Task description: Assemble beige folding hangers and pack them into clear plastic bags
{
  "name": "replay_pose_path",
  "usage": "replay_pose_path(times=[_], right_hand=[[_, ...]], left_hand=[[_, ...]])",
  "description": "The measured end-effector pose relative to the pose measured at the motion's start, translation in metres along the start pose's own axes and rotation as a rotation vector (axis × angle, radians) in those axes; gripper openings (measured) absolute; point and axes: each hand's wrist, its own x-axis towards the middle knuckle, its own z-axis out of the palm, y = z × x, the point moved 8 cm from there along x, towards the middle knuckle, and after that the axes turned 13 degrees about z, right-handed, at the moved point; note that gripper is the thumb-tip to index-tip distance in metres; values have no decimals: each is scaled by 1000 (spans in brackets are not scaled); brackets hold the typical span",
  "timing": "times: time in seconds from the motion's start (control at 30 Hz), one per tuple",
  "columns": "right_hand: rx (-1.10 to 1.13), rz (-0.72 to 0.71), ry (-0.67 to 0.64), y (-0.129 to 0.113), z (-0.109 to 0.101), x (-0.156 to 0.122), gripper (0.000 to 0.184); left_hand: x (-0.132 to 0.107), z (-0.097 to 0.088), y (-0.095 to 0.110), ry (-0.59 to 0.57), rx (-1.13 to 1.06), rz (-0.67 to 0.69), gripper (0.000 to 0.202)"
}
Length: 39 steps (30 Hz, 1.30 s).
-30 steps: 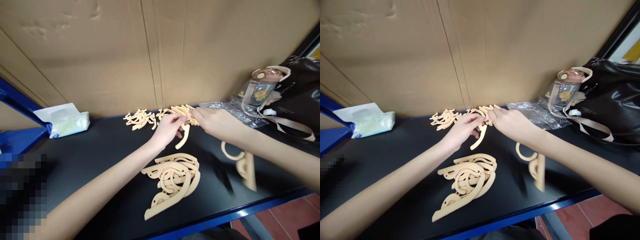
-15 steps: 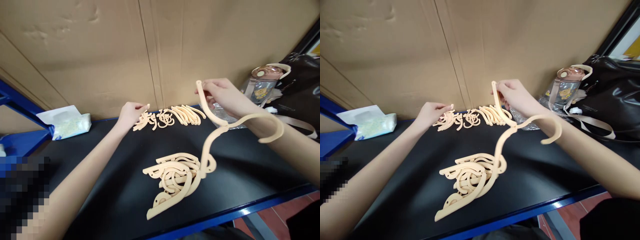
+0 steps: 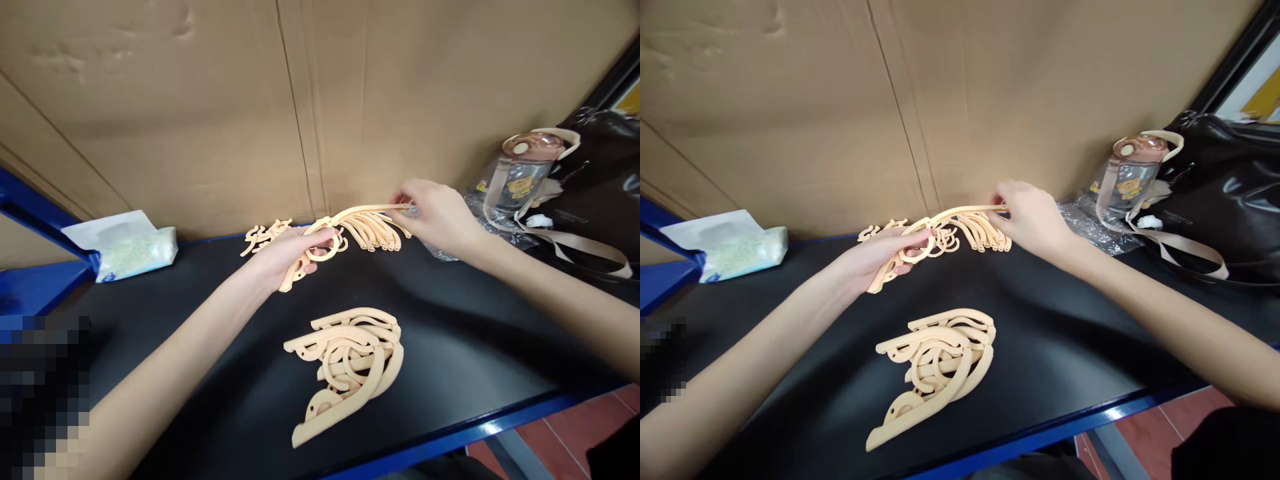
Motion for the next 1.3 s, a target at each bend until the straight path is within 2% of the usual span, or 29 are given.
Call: replay_pose_path(times=[0.07,0.17,0.3,0.4,0.53,0.67,0.77,0.83,0.93,1.0,1.07,1.17,1.3], right_hand=[[-383,-271,20,-25,12,-14,15],[-602,-538,-3,-54,31,-35,24],[-692,-672,20,-74,41,-48,24],[-720,-722,-29,-74,44,-50,23],[-652,-619,-150,-60,45,-43,23],[-563,-468,-246,-52,48,-41,31],[-548,-371,-289,-49,56,-40,38],[-493,-260,-311,-40,57,-27,36],[-436,-55,-283,-10,53,10,23],[-411,29,-265,12,51,37,27],[-398,98,-223,32,53,57,33],[-412,168,-180,52,65,68,35],[-443,235,-170,63,83,65,34]], left_hand=[[-1,5,-4,-10,-1,-23,12],[-2,18,-10,-42,-23,-70,6],[-3,26,-11,-54,-55,-131,13],[-3,25,-11,-45,-64,-165,21],[-4,26,-12,-47,-83,-171,22],[-4,32,-13,-75,-63,-155,21],[-3,30,-11,-63,5,-102,21],[-5,28,-9,-57,89,-76,17],[-13,30,-12,-106,234,-114,10],[-17,33,-13,-123,295,-140,7],[-17,32,-10,-93,318,-130,9],[-12,28,-6,-37,304,-108,18],[-9,27,-12,-45,239,-146,27]])
